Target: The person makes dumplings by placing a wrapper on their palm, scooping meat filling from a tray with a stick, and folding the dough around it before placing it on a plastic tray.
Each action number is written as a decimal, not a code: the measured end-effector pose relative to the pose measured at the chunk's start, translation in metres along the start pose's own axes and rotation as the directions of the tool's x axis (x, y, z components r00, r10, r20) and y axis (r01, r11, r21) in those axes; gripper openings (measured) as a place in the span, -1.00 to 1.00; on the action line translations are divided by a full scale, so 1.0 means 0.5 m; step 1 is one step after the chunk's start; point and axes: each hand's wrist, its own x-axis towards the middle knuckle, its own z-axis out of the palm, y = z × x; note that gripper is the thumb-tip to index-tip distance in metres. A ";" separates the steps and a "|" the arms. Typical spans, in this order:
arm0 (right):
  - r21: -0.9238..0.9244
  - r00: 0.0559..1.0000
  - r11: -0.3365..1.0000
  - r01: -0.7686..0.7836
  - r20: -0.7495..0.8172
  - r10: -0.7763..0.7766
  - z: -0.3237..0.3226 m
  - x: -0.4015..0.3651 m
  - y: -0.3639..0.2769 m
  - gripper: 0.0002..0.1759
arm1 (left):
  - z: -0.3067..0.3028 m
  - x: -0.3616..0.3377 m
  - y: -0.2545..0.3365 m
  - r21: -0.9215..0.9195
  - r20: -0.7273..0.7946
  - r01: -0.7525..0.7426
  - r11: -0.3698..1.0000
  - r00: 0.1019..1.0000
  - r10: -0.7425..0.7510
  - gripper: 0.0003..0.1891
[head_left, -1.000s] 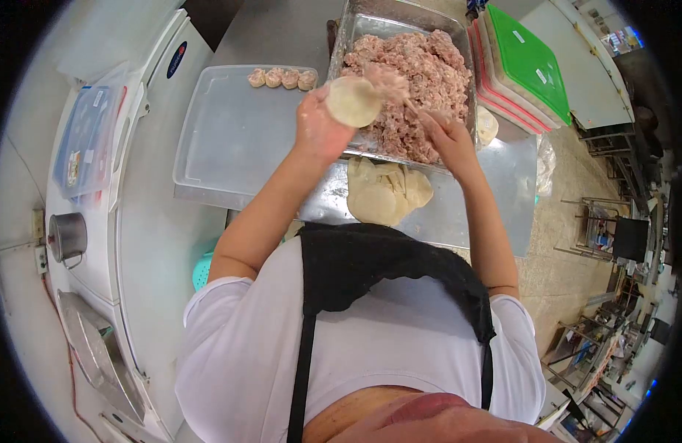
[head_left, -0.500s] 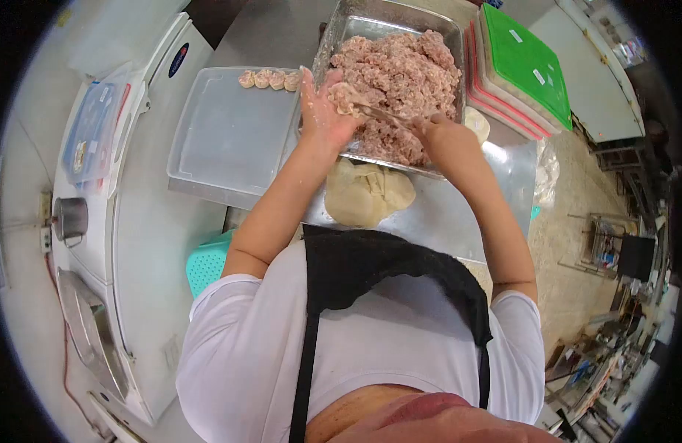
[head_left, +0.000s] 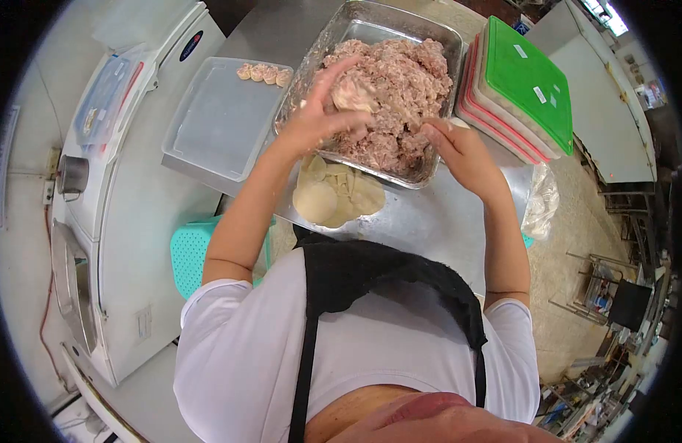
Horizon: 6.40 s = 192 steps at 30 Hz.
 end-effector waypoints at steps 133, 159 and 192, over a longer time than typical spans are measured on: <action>-0.315 0.964 0.915 -0.253 -0.002 0.266 0.306 0.150 -0.073 -0.65 | -0.331 -0.121 -0.140 -0.611 -0.267 0.038 0.791 0.931 -0.251 -0.56; -0.843 0.984 0.526 -0.110 -0.016 0.179 0.148 0.006 -0.088 -0.78 | -0.264 0.038 -0.099 -0.903 -0.156 0.029 0.428 0.907 -0.390 -0.18; -0.519 0.991 0.847 -0.120 -0.113 0.072 0.202 0.082 -0.005 -0.63 | -0.295 0.039 -0.080 -0.970 -0.001 0.106 0.217 0.896 -0.443 -0.45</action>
